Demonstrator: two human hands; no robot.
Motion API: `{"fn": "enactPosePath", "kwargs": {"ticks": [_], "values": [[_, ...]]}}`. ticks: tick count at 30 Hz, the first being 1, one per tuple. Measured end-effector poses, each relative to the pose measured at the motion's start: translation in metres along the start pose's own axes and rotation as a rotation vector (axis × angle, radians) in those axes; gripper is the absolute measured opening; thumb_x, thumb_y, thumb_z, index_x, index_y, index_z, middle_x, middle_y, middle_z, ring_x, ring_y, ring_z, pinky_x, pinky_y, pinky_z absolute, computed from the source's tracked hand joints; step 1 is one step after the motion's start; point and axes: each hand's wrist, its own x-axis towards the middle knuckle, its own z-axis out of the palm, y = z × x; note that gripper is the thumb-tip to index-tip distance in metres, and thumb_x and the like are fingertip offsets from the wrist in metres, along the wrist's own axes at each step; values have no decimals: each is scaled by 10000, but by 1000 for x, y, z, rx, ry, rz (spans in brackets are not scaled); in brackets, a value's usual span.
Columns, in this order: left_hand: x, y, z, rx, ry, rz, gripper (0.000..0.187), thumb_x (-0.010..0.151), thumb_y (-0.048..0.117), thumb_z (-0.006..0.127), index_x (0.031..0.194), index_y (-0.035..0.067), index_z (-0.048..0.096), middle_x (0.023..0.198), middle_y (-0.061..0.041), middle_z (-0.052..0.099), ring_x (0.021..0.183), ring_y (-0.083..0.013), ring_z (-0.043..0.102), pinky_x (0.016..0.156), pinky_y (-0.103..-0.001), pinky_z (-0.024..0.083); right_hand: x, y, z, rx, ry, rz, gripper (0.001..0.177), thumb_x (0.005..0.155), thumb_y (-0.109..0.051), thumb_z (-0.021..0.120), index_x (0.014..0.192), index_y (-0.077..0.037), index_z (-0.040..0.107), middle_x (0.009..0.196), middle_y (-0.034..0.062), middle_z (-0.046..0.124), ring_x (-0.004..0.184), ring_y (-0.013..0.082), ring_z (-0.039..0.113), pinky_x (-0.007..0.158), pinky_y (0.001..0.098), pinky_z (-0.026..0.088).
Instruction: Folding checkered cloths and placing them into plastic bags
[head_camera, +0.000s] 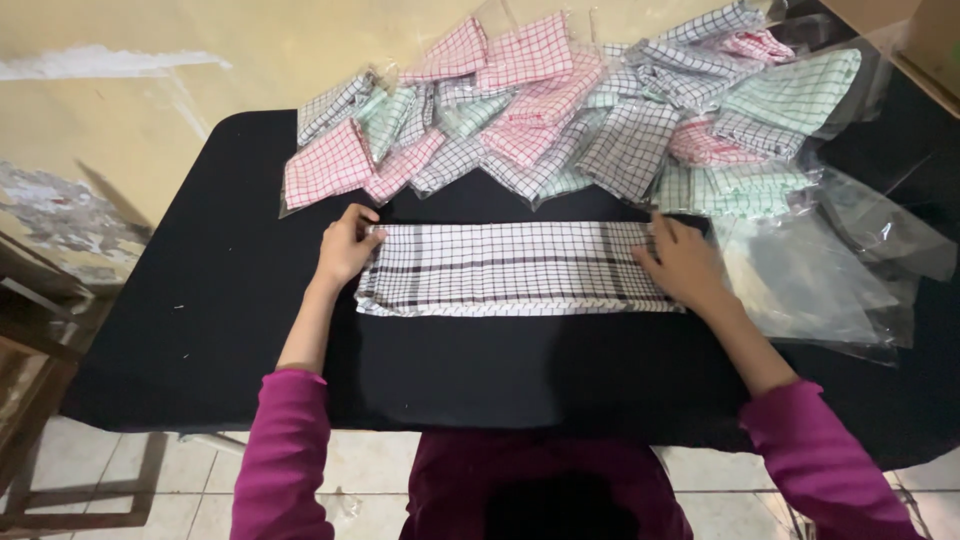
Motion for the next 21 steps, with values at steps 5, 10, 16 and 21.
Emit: {"fn": "enactPosePath", "kwargs": {"ticks": [5,10,16,21], "values": [[-14,6,-5,47,143,-22,291,998,294,663,1251,181,571,1152,-125,599,1167,-414,592,949,-589,512,-26,-1,-21,-19,-103,420,673,983,-733,495,1219,-143,715,1159,96,695,1181,379,569,911,542,502],[-13,63,30,-38,175,278,111,941,165,681,1032,219,715,1004,-87,625,1036,-360,639,890,-477,544,-22,3,-10,34,-151,396,585,914,-627,630,1155,-103,725,1076,145,722,1137,417,624,898,543,527],[-20,161,96,-715,-315,146,303,971,311,639,1179,104,712,974,-222,727,927,-320,738,866,-420,593,-12,-60,-30,265,-4,399,456,943,-452,649,1312,-192,587,1103,229,735,1065,476,694,881,576,545],[-18,215,125,-1027,-510,-127,805,918,608,694,1366,-46,557,1075,-312,681,946,-365,745,841,-423,626,-11,-143,-42,460,189,110,557,861,-164,733,1393,-212,576,1079,174,740,1056,405,702,882,508,560]]}}
